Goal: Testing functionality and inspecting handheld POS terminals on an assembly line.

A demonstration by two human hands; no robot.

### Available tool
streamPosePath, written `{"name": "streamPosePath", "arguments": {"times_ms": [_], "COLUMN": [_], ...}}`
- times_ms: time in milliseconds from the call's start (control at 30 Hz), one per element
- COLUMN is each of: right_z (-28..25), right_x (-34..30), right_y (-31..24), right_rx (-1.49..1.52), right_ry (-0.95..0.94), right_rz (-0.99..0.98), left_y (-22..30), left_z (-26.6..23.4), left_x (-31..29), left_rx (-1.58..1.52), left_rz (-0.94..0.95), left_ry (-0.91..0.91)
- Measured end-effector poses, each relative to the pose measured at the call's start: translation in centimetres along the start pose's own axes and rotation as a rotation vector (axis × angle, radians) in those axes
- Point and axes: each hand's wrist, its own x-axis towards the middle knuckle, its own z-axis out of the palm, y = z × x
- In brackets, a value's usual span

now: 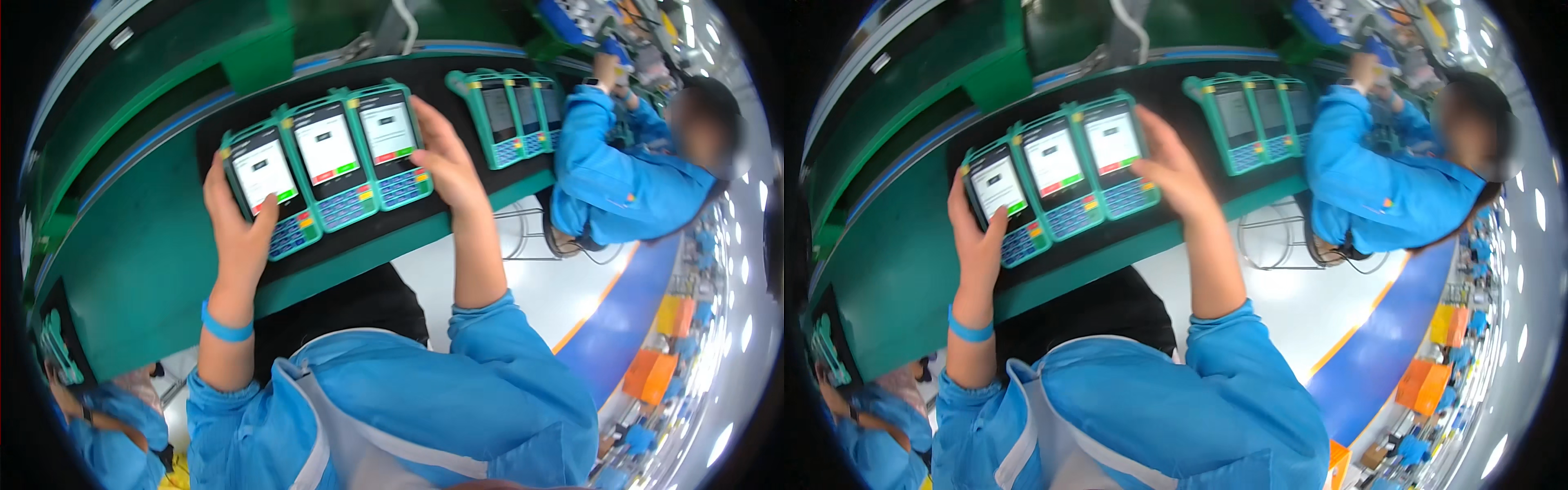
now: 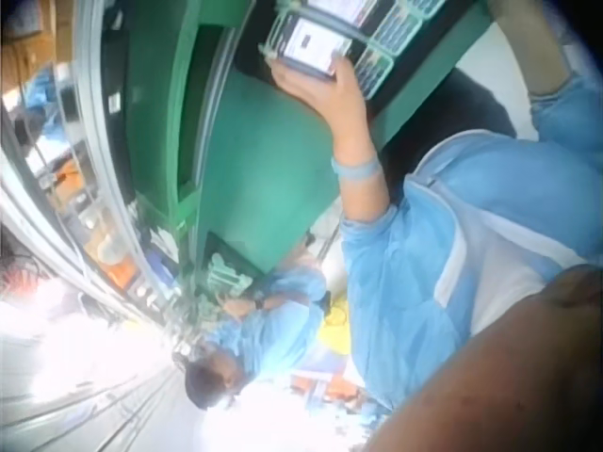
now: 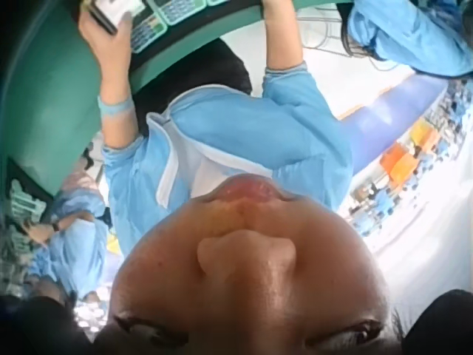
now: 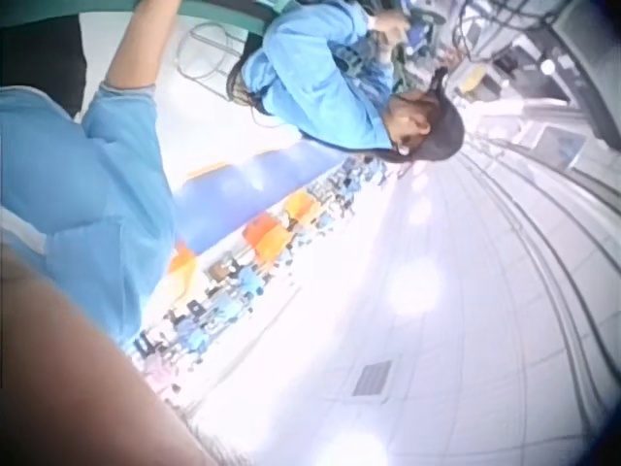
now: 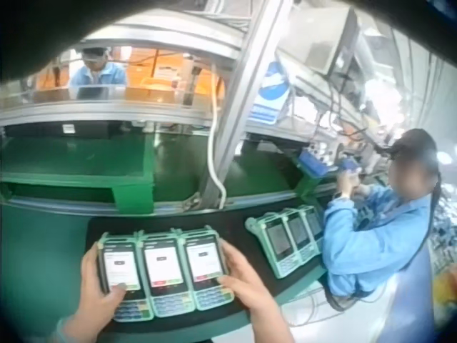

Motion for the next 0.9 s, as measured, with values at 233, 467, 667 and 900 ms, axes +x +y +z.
{"name": "streamPosePath", "arguments": {"times_ms": [233,467,667,900], "right_z": [-1.5,-2.1,-2.0,-2.1], "right_x": [-0.3,-0.9,-2.3,-2.9], "right_y": [0.6,1.4,1.7,1.6], "right_rx": [-0.084,-0.266,-0.217,-0.252], "right_ry": [0.027,0.004,-0.032,-0.003], "right_rz": [-0.028,-0.126,-0.08,-0.103], "left_y": [0.3,1.8,1.0,-0.5], "left_z": [1.3,-3.2,-12.9,-22.0], "left_x": [0.1,-0.9,-6.2,-15.5], "left_rx": [-0.064,0.008,0.598,1.218], "left_rz": [-0.019,0.076,0.019,-0.317], "left_ry": [0.03,-0.113,0.081,0.132]}}
